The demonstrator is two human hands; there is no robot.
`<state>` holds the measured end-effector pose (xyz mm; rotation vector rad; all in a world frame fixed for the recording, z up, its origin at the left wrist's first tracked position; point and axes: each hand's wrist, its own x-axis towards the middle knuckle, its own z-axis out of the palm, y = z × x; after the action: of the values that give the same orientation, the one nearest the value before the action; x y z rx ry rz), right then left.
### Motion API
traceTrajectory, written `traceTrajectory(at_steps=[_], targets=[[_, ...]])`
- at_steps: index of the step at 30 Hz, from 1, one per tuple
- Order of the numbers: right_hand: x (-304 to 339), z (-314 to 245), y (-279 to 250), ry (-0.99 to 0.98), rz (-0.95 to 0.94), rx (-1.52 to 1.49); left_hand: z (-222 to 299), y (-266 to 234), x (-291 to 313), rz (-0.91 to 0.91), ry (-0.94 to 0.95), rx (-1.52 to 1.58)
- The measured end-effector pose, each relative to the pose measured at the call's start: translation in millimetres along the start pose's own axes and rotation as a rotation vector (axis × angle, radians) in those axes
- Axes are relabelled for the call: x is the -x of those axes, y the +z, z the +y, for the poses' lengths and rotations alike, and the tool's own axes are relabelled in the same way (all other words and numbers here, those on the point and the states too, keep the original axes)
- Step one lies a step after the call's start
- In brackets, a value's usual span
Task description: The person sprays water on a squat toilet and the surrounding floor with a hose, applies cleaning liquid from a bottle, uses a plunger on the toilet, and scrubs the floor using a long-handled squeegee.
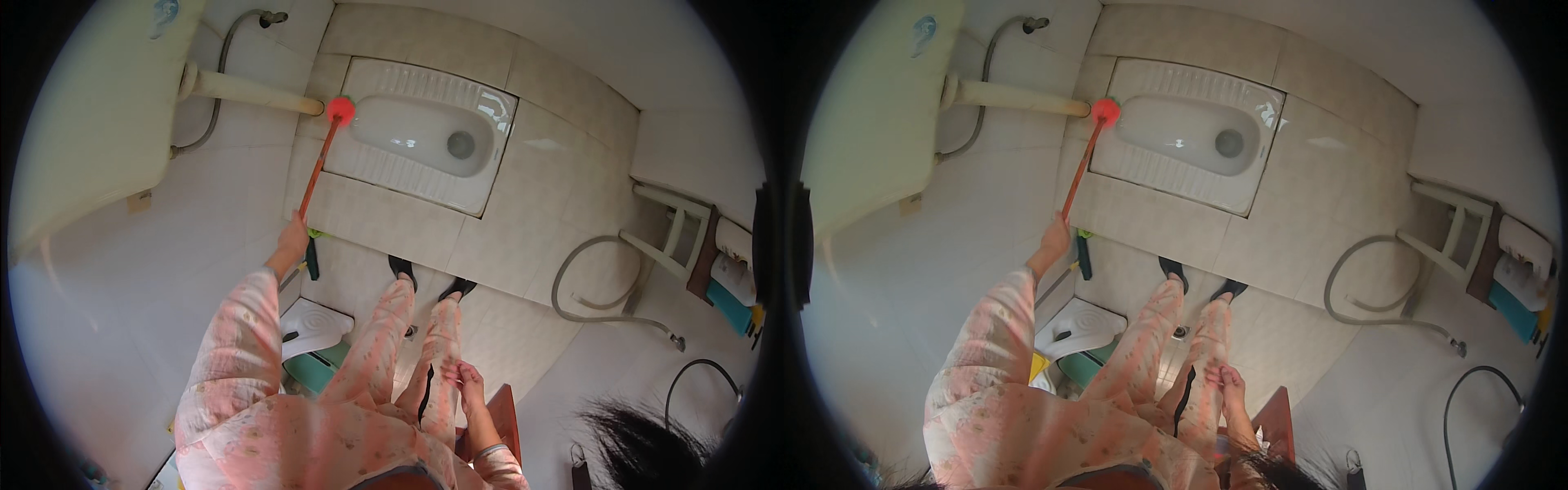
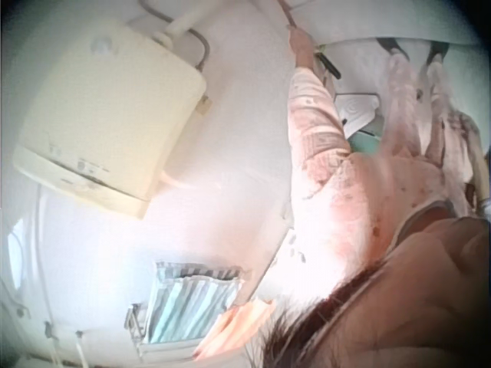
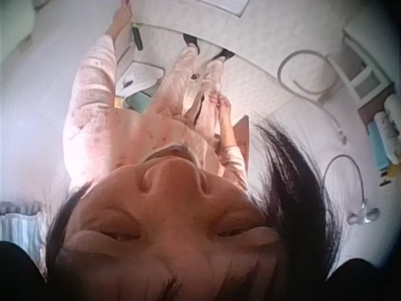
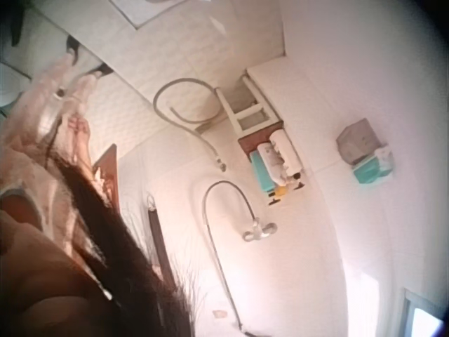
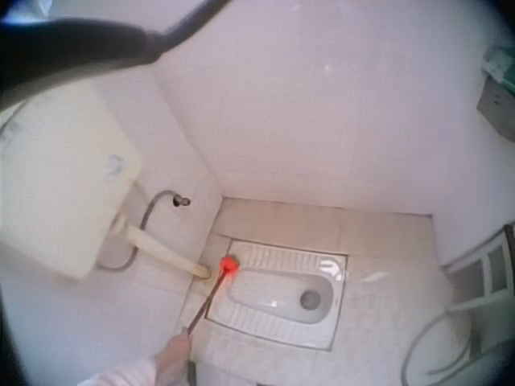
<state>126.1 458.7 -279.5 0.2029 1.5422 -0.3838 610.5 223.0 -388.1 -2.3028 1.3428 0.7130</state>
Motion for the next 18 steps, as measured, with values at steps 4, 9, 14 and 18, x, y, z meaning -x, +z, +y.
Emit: traceTrajectory(at_steps=[4, 9, 14, 18], targets=[[-11, -8, 11, -0.083, -0.032, 0.049, 77, -70, -72, 0.108, 0.157, 0.007], [0, -4, 5, -0.06, -0.015, 0.0, -21, 10, 43, -0.132, 0.026, -0.038], [4, -7, 3, -0.02, -0.03, -0.018, 26, -21, -20, 0.014, 0.116, -0.086], [-2, -9, -2, -0.097, -0.006, -0.007, 7, -10, -20, -0.041, 0.103, -0.17]])
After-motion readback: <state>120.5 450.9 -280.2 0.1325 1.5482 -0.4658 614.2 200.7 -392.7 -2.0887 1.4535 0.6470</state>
